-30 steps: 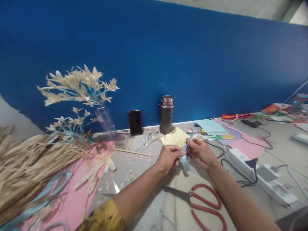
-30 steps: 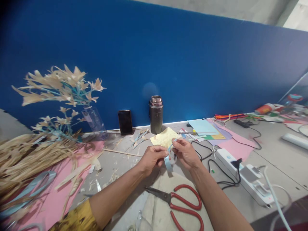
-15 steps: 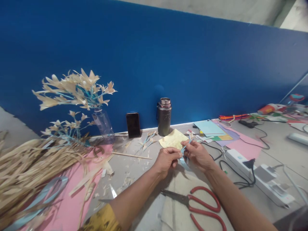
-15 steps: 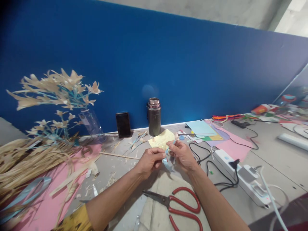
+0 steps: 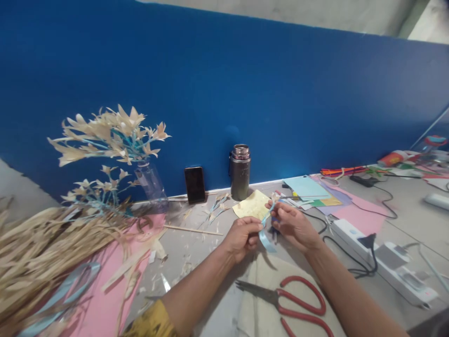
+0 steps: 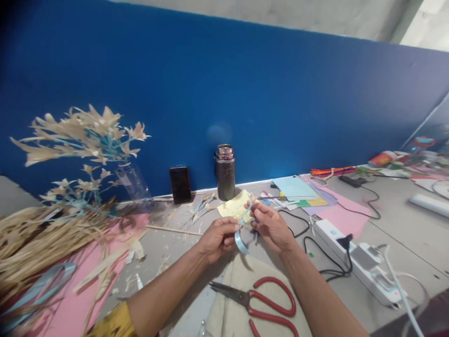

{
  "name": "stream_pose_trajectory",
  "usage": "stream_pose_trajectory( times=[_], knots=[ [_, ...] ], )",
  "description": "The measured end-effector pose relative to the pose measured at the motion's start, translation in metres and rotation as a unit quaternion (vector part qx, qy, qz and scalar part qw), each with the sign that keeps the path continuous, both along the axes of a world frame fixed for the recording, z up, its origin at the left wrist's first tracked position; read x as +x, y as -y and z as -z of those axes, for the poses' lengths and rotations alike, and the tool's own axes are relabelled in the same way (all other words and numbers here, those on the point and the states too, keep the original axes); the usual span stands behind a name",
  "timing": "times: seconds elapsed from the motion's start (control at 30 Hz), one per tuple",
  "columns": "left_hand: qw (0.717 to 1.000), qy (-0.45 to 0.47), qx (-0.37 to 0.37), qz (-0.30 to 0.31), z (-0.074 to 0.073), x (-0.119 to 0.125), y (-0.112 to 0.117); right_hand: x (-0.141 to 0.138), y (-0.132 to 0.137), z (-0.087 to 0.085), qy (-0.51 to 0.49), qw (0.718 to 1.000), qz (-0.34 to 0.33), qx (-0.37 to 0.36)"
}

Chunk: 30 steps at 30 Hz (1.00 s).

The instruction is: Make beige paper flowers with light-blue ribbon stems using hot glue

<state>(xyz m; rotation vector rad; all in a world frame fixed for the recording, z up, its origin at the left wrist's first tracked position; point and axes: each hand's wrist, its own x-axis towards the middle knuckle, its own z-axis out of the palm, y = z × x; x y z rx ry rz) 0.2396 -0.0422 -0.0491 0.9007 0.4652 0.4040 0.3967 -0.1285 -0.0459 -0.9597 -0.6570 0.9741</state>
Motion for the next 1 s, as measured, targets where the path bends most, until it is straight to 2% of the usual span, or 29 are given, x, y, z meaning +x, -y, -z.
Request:
stream_pose_trajectory(
  times=[0.1,0.23,0.33,0.4,0.47,0.57,0.67,0.8,1.0],
  knots=[
    [1.000,-0.003,-0.007,-0.015,0.003,0.001,-0.003,0.004,-0.004,0.004,0.009,0.999,0.050,-0.013],
    [0.998,0.010,-0.068,0.010,0.004,0.000,-0.006,0.001,-0.009,0.007,0.021,0.998,0.053,-0.027],
    [0.997,0.014,-0.079,0.019,0.003,0.001,-0.007,-0.002,-0.010,0.007,0.087,0.994,0.058,-0.039],
    [0.999,-0.004,-0.013,-0.036,0.004,0.003,-0.005,-0.003,-0.010,0.005,0.126,0.989,0.066,-0.043],
    [0.986,-0.030,0.114,-0.122,0.004,0.004,-0.003,-0.002,-0.010,0.004,0.133,0.987,0.076,-0.042],
    [0.924,-0.052,0.321,-0.201,0.004,0.003,0.002,-0.003,-0.009,0.001,0.134,0.986,0.093,-0.032],
    [0.866,-0.058,0.448,-0.213,0.004,-0.001,0.005,-0.005,-0.010,-0.002,0.129,0.985,0.110,-0.015],
    [0.830,-0.044,0.515,-0.212,0.003,-0.005,0.005,-0.005,-0.011,-0.001,0.117,0.985,0.123,-0.007],
    [0.829,-0.040,0.522,-0.195,0.003,-0.006,0.002,-0.004,-0.015,0.008,0.101,0.987,0.127,0.003]
  ],
)
